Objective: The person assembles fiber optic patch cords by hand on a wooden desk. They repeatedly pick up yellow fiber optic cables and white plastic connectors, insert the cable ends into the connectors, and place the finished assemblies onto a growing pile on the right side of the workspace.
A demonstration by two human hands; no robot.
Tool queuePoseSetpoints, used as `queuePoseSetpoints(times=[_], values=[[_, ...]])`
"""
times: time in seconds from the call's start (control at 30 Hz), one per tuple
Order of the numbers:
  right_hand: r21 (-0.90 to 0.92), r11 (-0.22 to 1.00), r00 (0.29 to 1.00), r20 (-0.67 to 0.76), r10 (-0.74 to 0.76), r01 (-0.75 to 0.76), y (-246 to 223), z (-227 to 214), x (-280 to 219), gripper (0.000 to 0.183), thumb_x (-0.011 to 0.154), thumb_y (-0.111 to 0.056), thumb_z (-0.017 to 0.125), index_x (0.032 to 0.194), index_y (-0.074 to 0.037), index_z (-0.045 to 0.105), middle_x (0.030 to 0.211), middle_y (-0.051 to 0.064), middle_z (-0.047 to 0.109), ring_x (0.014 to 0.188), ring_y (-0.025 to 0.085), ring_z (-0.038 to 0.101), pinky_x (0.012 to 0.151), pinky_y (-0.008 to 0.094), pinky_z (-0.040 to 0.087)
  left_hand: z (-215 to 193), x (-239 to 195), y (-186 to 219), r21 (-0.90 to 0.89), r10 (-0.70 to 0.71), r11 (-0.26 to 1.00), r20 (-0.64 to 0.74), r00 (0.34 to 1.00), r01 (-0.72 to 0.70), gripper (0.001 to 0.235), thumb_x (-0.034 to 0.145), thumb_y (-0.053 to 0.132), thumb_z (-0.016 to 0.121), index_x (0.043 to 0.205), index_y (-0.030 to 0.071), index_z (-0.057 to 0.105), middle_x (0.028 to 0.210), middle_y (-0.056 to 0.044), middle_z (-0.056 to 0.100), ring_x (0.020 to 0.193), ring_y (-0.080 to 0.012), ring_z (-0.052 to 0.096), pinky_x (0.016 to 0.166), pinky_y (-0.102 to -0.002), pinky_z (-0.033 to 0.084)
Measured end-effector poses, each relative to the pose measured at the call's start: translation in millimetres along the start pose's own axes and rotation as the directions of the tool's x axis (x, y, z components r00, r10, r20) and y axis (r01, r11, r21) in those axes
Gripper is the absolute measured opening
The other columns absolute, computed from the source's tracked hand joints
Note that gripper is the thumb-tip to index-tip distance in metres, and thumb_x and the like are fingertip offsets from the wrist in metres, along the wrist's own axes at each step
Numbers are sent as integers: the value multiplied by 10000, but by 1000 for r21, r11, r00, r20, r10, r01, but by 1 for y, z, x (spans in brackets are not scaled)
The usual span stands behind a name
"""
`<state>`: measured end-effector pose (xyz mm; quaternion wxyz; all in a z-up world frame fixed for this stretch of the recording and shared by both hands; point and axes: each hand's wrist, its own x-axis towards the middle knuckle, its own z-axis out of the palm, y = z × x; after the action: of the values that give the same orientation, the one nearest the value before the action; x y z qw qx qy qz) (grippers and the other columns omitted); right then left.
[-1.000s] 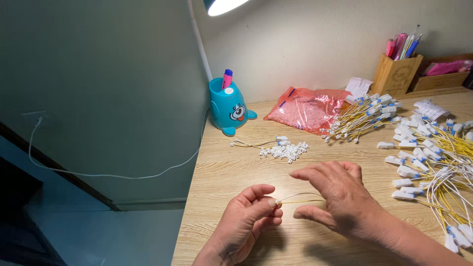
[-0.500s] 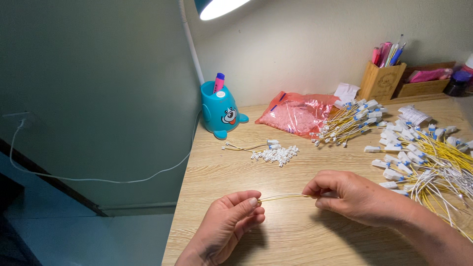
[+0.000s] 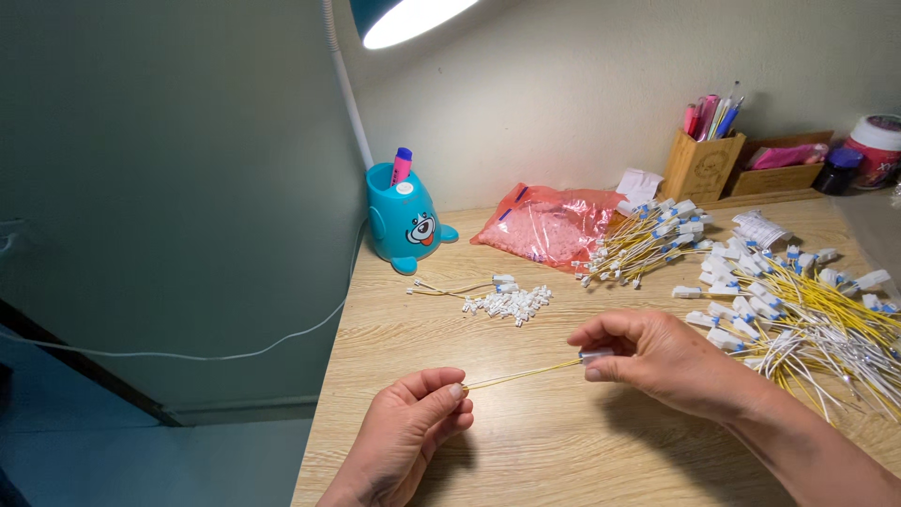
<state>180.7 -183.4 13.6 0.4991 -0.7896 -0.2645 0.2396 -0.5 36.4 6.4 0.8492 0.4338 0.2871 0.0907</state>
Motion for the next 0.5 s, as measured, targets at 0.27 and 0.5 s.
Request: queuePoseSetpoints(times=[0.27, 0.5], values=[[-282, 947, 954, -210, -215, 151, 5, 12, 1, 222, 691, -109, 811, 906, -161, 804, 847, -50, 768, 738, 54, 678, 709, 199, 509, 2, 4, -3, -3, -2, 1000, -28, 1000, 2, 169, 848, -108, 663, 1015, -136, 658, 807, -233, 614, 702, -291, 603, 670, -346, 553], [331, 941, 994, 54, -95, 72, 26, 4, 7, 175, 764, 83, 789, 804, -14, 649, 617, 128, 630, 535, 197, 600, 500, 292, 468, 1, -2, 4, -12, -13, 1000, -43, 999, 13, 166, 855, -94, 657, 1018, -123, 653, 809, -233, 620, 706, -273, 604, 706, -338, 563]])
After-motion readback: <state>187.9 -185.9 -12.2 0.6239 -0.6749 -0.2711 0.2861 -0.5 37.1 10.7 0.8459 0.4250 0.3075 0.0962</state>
